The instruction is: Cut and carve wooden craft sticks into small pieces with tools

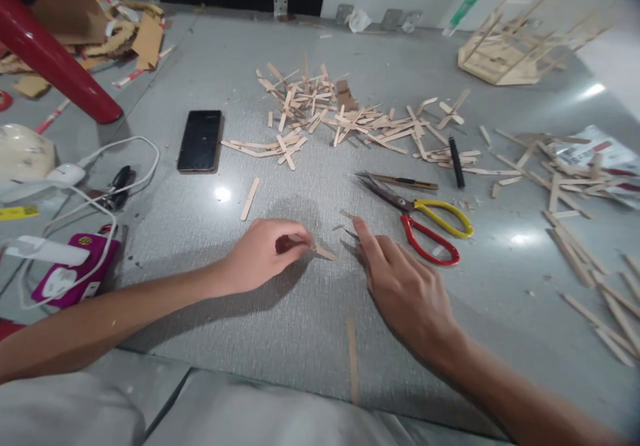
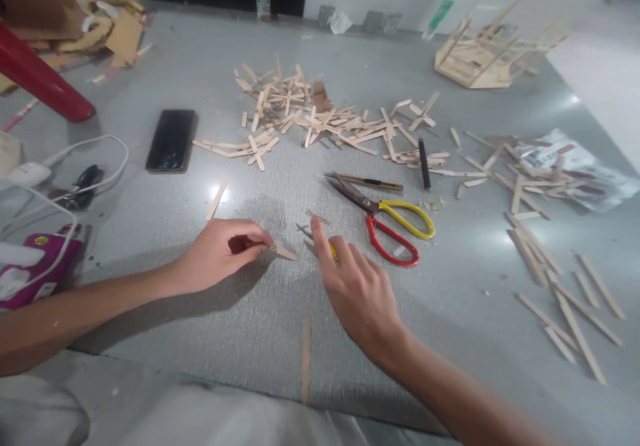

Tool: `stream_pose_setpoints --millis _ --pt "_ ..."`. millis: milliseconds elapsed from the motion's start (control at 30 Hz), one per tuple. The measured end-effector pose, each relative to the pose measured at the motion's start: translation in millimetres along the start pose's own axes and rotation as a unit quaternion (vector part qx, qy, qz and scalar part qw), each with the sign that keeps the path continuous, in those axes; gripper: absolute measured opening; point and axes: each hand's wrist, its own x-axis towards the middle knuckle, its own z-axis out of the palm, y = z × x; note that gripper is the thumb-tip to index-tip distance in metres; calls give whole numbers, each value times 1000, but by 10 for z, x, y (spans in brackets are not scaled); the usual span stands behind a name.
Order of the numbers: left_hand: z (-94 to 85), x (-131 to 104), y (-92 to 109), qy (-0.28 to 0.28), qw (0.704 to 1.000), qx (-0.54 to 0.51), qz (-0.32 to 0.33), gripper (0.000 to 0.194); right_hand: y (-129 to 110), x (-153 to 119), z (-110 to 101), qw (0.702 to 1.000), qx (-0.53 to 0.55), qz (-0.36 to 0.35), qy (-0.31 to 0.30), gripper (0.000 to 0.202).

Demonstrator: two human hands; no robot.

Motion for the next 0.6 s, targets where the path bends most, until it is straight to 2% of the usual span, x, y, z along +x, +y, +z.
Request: stream_pose_setpoints --millis 133,200,300,433,600 --pt "26 9 -31 21 994 82 67 10 30 28 -5 999 26 -21 34 26" --pt "38 14 -67 34 988 117 98 10 38 57 -35 998 32 -39 25 19" --pt "61 12 -121 49 980 142 133 9 39 87 -78 999 29 -39 -5 21" --pt "86 -12 -184 60 970 185 147 10 28 89 -74 998 44 -34 -2 25" --pt "56 -40 -229 11 930 306 204 22 29 89 -18 999 49 -16 8 29"
